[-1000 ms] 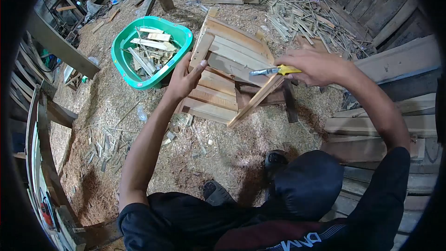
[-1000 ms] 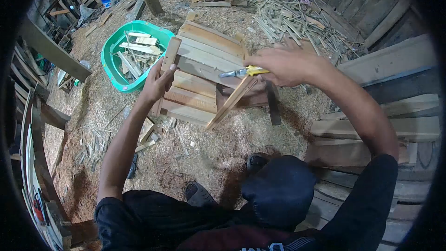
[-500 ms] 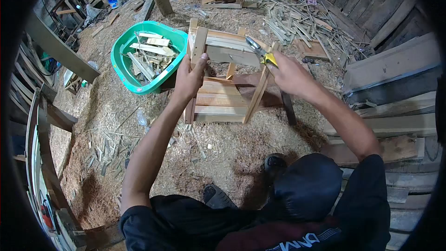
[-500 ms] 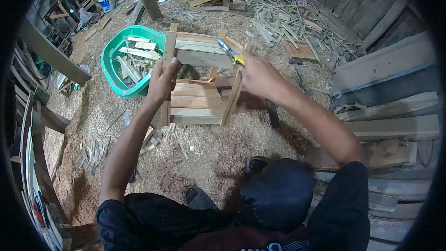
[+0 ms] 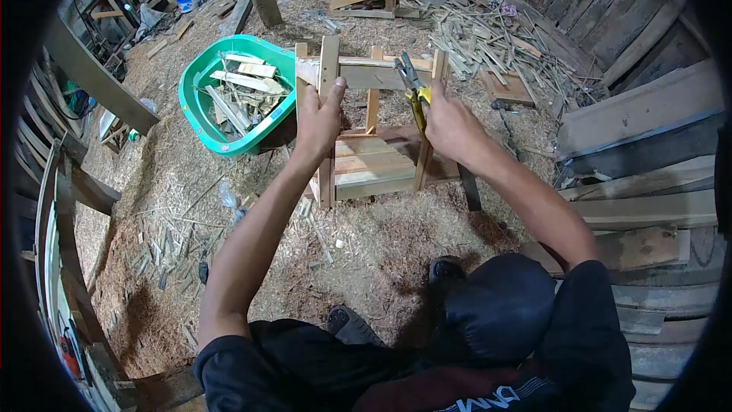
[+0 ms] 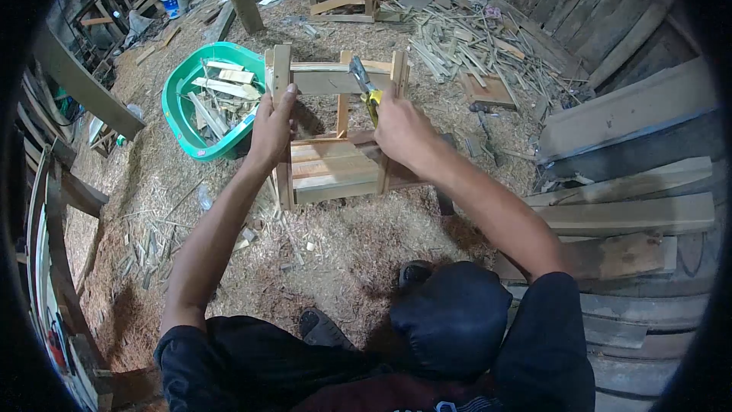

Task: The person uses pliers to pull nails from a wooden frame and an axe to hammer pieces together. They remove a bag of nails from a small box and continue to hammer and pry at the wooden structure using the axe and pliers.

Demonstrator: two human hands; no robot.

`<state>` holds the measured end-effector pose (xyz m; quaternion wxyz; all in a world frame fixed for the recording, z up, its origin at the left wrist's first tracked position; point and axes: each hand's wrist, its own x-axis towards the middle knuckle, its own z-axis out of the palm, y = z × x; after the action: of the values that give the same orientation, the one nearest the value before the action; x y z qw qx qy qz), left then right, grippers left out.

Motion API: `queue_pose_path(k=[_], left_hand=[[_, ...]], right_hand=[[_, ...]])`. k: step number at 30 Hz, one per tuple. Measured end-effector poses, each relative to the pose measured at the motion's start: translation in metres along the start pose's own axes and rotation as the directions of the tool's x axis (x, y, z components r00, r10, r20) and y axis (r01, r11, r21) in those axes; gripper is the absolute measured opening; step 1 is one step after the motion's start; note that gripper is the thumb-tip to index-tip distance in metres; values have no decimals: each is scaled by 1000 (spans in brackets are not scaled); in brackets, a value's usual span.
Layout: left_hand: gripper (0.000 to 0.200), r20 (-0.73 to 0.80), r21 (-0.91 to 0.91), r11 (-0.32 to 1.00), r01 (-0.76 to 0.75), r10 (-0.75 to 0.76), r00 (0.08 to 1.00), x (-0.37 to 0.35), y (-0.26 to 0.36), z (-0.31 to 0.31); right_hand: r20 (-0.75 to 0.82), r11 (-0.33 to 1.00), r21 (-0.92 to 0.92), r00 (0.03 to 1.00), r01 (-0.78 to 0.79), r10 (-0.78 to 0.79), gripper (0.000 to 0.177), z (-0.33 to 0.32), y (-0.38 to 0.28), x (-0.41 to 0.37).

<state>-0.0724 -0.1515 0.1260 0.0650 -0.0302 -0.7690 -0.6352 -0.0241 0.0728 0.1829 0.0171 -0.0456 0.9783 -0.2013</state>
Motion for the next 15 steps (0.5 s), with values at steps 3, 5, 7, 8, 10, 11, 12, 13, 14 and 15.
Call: queue_pose_path(k=[3, 5, 7, 8, 10, 11, 12, 13, 14, 15], left_hand=[[43, 10, 4, 998, 68, -68, 998, -3, 8, 5], [43, -2, -12, 996, 90, -90, 996, -7, 17, 10], [42, -25, -2, 998, 70, -70, 997, -7, 18, 14], [42, -32, 8, 997, 75, -75, 997, -4, 15, 14], [41, -39, 27, 996, 89, -88, 995, -1, 8, 17], [41, -50, 11, 999, 53, -53, 997, 1, 5, 19], [41, -60, 26, 999, 47, -45, 997, 3, 1, 20], [41, -73, 40, 998, 39, -36, 997, 6, -1, 21], [41, -88, 54, 998, 32, -27, 996, 8, -4, 20], [41, -79, 40, 998, 44, -40, 996, 7, -3, 19]], right_hand=[[19, 998, 23, 998, -65, 64, 42, 0, -13, -1], [-29, 994, 96, 998, -46, 49, 46, 13, -7, 6], [-140, 996, 85, 990, 16, -4, 48, 32, 1, 14], [-225, 998, 32, 973, 61, -52, 48, 41, 6, 17], [-338, 990, -96, 932, 102, -128, 45, 52, 11, 21], [-370, 980, -169, 915, 101, -158, 43, 56, 13, 25], [-348, 984, -156, 927, 86, -136, 40, 52, 10, 26], [-326, 987, -144, 938, 70, -114, 38, 44, 3, 25], [-242, 998, -49, 969, 34, -45, 35, 32, -2, 24], [-148, 999, 42, 989, -11, 18, 33, 24, -8, 23]])
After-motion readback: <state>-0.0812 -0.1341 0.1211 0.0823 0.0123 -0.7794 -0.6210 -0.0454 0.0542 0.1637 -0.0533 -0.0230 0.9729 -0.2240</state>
